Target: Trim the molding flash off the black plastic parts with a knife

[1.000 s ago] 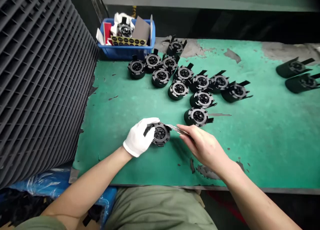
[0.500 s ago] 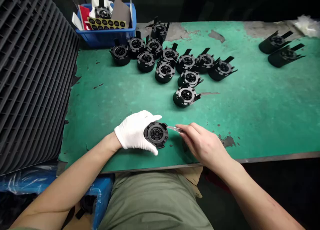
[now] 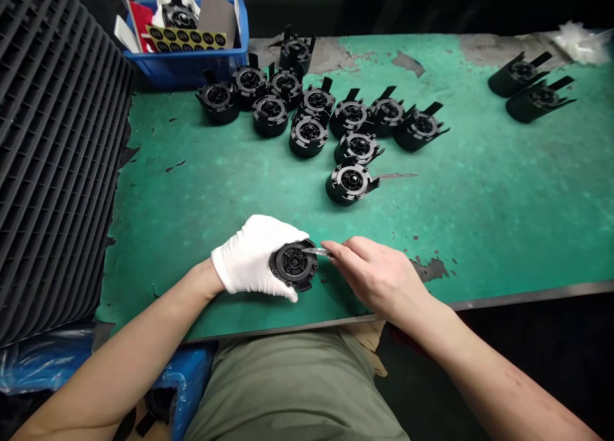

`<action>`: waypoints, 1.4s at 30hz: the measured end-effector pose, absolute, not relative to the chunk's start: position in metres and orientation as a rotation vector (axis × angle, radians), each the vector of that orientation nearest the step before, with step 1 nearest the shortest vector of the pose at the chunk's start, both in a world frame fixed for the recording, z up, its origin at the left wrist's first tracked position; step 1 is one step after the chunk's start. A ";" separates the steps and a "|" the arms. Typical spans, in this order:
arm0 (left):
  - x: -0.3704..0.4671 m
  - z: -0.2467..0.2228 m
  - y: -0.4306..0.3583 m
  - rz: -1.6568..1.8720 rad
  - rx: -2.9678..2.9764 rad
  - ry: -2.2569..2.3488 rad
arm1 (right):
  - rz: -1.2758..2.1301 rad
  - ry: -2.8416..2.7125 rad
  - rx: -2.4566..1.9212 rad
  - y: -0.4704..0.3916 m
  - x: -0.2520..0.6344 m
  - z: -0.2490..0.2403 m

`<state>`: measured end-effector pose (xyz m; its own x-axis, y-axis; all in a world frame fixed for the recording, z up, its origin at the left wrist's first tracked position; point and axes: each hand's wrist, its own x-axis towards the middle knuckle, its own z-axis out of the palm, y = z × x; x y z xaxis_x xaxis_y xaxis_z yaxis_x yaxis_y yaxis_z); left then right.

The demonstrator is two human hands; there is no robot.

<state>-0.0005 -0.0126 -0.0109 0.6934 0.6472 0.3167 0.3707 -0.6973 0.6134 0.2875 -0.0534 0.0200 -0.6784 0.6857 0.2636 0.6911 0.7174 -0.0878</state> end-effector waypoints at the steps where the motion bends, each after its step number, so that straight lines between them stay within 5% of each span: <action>1: 0.000 -0.011 -0.013 0.716 2.387 0.783 | -0.019 -2.644 -1.079 -0.053 0.287 0.020; 35: 0.000 -0.009 -0.010 0.635 2.298 0.757 | -0.028 -2.893 -0.666 -0.007 0.295 0.032; 42: 0.000 -0.006 -0.010 0.567 2.293 0.773 | 0.055 -2.752 -0.867 -0.028 0.298 0.022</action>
<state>-0.0003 -0.0096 -0.0061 0.7336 0.6533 0.1873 0.3749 -0.6189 0.6903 0.2979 -0.0282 0.0221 -0.7896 0.5688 0.2302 0.5591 0.8215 -0.1119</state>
